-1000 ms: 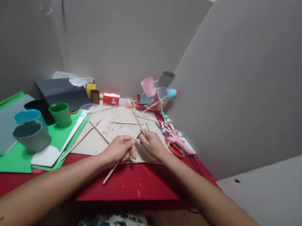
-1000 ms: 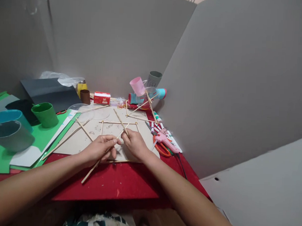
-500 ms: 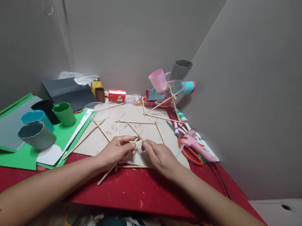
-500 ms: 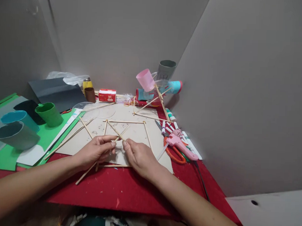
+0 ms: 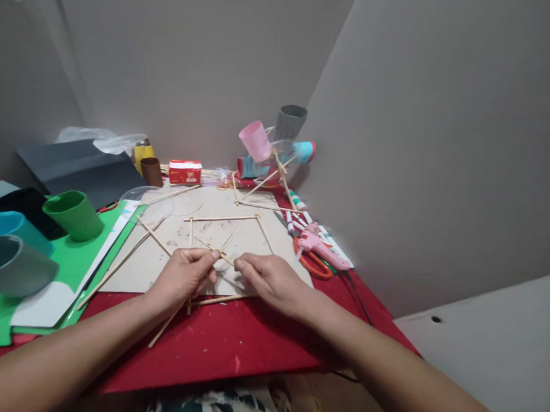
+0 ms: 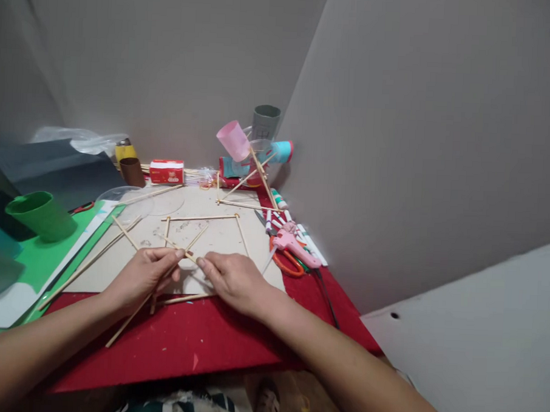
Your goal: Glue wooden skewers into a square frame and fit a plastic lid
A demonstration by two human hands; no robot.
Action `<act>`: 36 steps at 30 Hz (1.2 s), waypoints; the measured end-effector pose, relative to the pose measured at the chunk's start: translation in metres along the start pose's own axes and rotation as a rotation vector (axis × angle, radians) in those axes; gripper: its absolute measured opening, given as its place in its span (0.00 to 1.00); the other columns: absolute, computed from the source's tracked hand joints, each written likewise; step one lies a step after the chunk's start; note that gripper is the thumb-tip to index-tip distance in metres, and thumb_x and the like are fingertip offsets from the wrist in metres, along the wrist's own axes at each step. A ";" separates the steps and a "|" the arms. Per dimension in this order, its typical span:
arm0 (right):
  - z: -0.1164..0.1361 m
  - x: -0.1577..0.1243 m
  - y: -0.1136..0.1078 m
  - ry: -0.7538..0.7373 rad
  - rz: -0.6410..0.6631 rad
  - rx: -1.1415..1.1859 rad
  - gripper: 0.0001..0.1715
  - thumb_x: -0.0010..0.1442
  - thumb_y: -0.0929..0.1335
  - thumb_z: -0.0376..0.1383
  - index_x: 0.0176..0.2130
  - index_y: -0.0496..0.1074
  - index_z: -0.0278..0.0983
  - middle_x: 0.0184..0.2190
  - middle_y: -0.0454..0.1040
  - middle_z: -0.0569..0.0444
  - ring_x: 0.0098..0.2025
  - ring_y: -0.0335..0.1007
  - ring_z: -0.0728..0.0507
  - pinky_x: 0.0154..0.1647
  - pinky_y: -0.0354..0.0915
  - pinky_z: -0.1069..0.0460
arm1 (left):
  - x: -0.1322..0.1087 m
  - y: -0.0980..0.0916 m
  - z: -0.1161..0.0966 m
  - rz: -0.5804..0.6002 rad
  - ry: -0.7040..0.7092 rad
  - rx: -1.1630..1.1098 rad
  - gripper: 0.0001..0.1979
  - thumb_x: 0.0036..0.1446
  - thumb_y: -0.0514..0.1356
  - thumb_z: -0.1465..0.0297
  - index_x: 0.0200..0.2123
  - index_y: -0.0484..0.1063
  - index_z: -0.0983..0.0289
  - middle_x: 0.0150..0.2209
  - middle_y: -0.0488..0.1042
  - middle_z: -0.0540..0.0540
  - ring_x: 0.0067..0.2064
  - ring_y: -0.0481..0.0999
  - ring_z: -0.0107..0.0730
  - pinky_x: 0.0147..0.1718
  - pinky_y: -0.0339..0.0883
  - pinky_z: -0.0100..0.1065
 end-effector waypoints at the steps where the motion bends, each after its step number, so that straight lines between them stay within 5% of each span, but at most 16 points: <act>1: -0.009 -0.003 -0.014 0.038 -0.057 -0.011 0.24 0.69 0.54 0.44 0.31 0.69 0.37 0.24 0.70 0.54 0.27 0.65 0.47 0.29 0.57 0.54 | 0.001 -0.002 0.001 -0.007 -0.009 -0.007 0.23 0.57 0.58 0.54 0.19 0.68 0.66 0.09 0.55 0.45 0.12 0.50 0.19 0.13 0.40 0.25; 4: -0.052 -0.023 -0.067 0.242 -0.318 -0.246 0.19 0.67 0.57 0.43 0.41 0.71 0.37 0.35 0.75 0.49 0.36 0.70 0.43 0.35 0.61 0.52 | 0.005 -0.006 0.004 -0.015 -0.036 -0.061 0.22 0.56 0.58 0.56 0.19 0.67 0.66 0.09 0.56 0.45 0.12 0.49 0.18 0.13 0.39 0.25; 6: -0.087 -0.040 -0.087 0.439 -0.321 -0.516 0.21 0.65 0.59 0.43 0.49 0.70 0.35 0.46 0.74 0.43 0.46 0.68 0.38 0.39 0.61 0.50 | 0.007 -0.006 0.007 -0.008 -0.064 -0.110 0.20 0.55 0.59 0.57 0.20 0.68 0.67 0.11 0.58 0.46 0.13 0.50 0.18 0.14 0.39 0.25; 10: -0.142 -0.057 -0.085 0.608 -0.100 -0.629 0.20 0.62 0.61 0.44 0.44 0.73 0.34 0.42 0.75 0.41 0.41 0.71 0.36 0.32 0.60 0.50 | 0.008 -0.006 0.010 -0.015 -0.124 -0.183 0.17 0.53 0.60 0.60 0.22 0.69 0.67 0.11 0.58 0.45 0.12 0.50 0.18 0.14 0.40 0.25; 15: -0.163 -0.059 -0.080 0.658 -0.092 -0.568 0.16 0.57 0.65 0.42 0.40 0.74 0.35 0.36 0.77 0.44 0.34 0.72 0.40 0.26 0.55 0.52 | 0.005 -0.006 0.009 -0.042 -0.154 -0.260 0.11 0.50 0.61 0.64 0.28 0.71 0.68 0.13 0.63 0.46 0.12 0.51 0.17 0.14 0.41 0.24; 20: -0.155 -0.064 -0.094 0.633 -0.240 -0.500 0.23 0.52 0.66 0.39 0.47 0.72 0.35 0.37 0.77 0.44 0.34 0.72 0.39 0.28 0.58 0.51 | 0.004 -0.006 0.007 -0.053 -0.154 -0.291 0.10 0.48 0.61 0.66 0.26 0.71 0.68 0.18 0.69 0.49 0.12 0.53 0.15 0.14 0.41 0.25; 23: -0.133 -0.074 -0.113 0.592 -0.479 -0.358 0.25 0.51 0.66 0.41 0.47 0.72 0.33 0.37 0.76 0.45 0.36 0.71 0.39 0.32 0.62 0.50 | 0.004 -0.005 0.005 -0.050 -0.150 -0.291 0.08 0.49 0.60 0.67 0.26 0.71 0.68 0.19 0.70 0.50 0.12 0.54 0.15 0.13 0.42 0.25; 25: -0.113 -0.087 -0.127 0.543 -0.775 -0.055 0.22 0.48 0.68 0.42 0.42 0.73 0.34 0.32 0.74 0.49 0.32 0.69 0.42 0.31 0.63 0.50 | 0.004 -0.005 0.006 -0.041 -0.150 -0.277 0.08 0.51 0.59 0.68 0.25 0.71 0.68 0.18 0.69 0.49 0.12 0.54 0.16 0.13 0.41 0.25; 27: -0.091 -0.085 -0.124 0.486 -0.833 0.121 0.18 0.54 0.63 0.44 0.40 0.72 0.35 0.30 0.71 0.53 0.26 0.65 0.47 0.25 0.62 0.52 | 0.004 -0.004 0.008 -0.034 -0.150 -0.269 0.09 0.52 0.59 0.68 0.24 0.70 0.67 0.18 0.70 0.50 0.12 0.53 0.16 0.13 0.42 0.24; 28: -0.084 -0.083 -0.117 0.407 -0.876 0.425 0.16 0.53 0.65 0.43 0.39 0.71 0.36 0.31 0.71 0.53 0.25 0.63 0.49 0.23 0.61 0.53 | 0.004 -0.004 0.009 -0.032 -0.146 -0.268 0.09 0.52 0.59 0.68 0.24 0.69 0.67 0.20 0.71 0.50 0.13 0.54 0.15 0.13 0.43 0.24; 31: -0.064 -0.059 -0.076 0.392 -0.607 0.884 0.14 0.50 0.71 0.42 0.35 0.72 0.36 0.29 0.71 0.55 0.20 0.58 0.52 0.18 0.58 0.55 | 0.005 -0.003 0.010 -0.025 -0.111 -0.263 0.10 0.52 0.61 0.66 0.25 0.68 0.66 0.24 0.74 0.51 0.13 0.55 0.15 0.13 0.44 0.24; 36: -0.042 -0.034 -0.029 0.417 -0.188 0.647 0.20 0.58 0.66 0.49 0.36 0.74 0.34 0.17 0.65 0.58 0.17 0.58 0.50 0.17 0.57 0.54 | 0.006 -0.002 0.009 -0.028 -0.076 -0.249 0.12 0.52 0.62 0.64 0.25 0.67 0.66 0.24 0.74 0.51 0.13 0.54 0.15 0.12 0.45 0.24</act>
Point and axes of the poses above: each hand's wrist, its own x-axis towards the middle knuckle, its own y-axis out of the palm, z = x × y, the point moved 8 cm from there along x, towards the middle knuckle
